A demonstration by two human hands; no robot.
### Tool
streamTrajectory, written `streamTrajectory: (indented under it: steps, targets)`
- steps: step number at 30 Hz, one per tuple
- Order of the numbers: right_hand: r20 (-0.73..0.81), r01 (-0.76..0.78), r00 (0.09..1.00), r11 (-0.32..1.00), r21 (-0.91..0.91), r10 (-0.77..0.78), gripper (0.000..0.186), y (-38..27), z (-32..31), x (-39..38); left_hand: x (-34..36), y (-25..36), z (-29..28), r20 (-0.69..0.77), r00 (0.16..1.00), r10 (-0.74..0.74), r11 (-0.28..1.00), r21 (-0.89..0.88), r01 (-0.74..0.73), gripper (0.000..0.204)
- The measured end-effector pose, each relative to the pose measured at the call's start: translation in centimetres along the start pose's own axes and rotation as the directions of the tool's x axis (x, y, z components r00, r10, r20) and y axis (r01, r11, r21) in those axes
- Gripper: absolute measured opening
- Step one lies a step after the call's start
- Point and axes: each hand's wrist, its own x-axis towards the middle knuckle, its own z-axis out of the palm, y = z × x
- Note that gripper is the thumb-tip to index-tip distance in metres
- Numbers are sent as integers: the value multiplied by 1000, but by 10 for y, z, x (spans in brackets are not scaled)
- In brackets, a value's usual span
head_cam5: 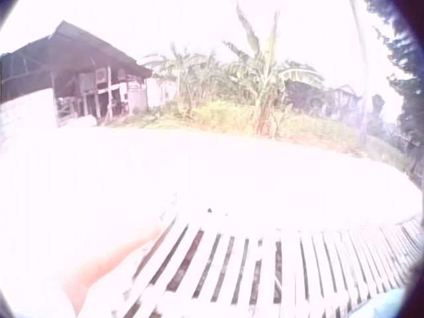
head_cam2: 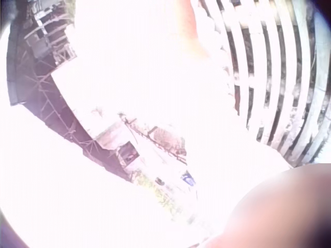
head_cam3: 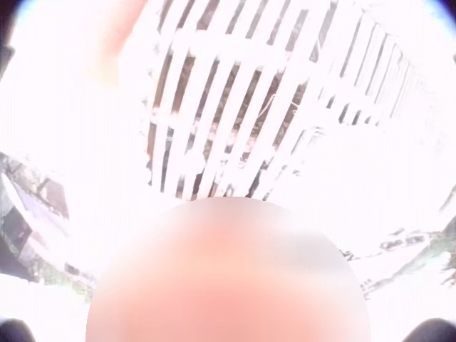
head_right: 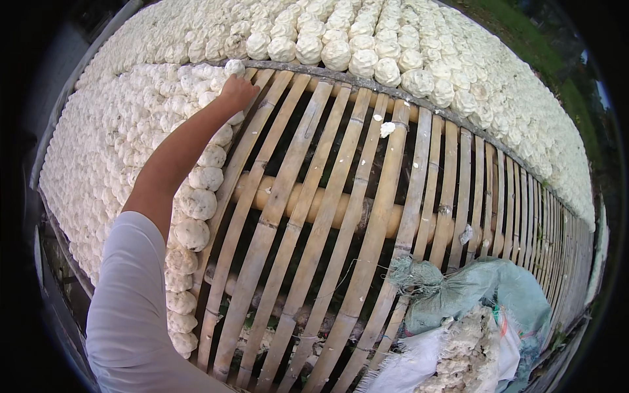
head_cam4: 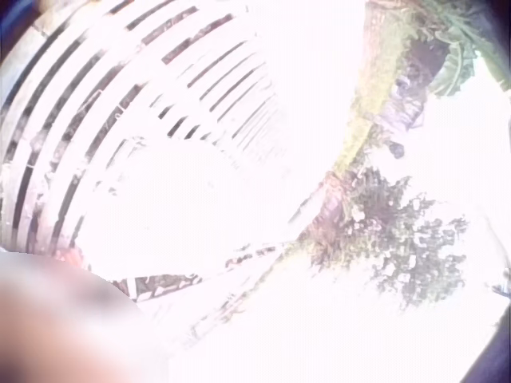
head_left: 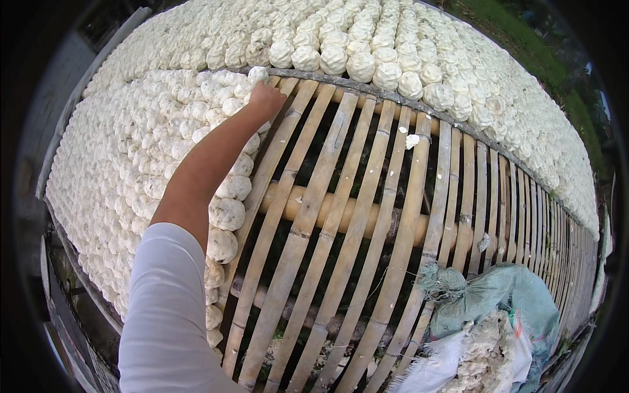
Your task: The person repeatedly scoops a white dough-like material from a cloth, rolls it into a ball between their hands, and places it on a bamboo rack. The process is repeated continuously, filling the rack with uniform dough balls.
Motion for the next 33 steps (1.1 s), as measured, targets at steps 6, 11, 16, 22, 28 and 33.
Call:
streamTrajectory:
  steps: [6, 11, 16, 22, 28, 33]
  targets:
    - [-159, 143, 977, 990, 3, -141, 5, 0, 6, 12, -45, 7, -14, 111, 985, -134, 986, -84, 144, 83]
    - [-313, 158, 942, 982, 104, -118, 15, 14, 12, -3, -165, 78, -59, -391, 912, -126, 964, -266, 20, 70]
    - [-446, 254, 884, 946, 200, -143, 14, 11, -1, -4, -435, 235, -129, -317, 933, 169, 229, -908, -350, 38]
    - [-764, 42, 645, 999, 31, -4, 21, 103, -90, 36, -654, 355, -169, -191, 921, 339, -84, -981, -172, 33]
    - [-479, -383, 851, 880, -283, 216, 89, 178, -97, 69, -677, 376, -153, -247, 968, 44, -25, -969, -246, 24]
    - [-466, -466, 824, 853, -234, 322, 98, 189, -78, 83, -679, 388, -154, -365, 931, -5, 79, -928, -364, 18]
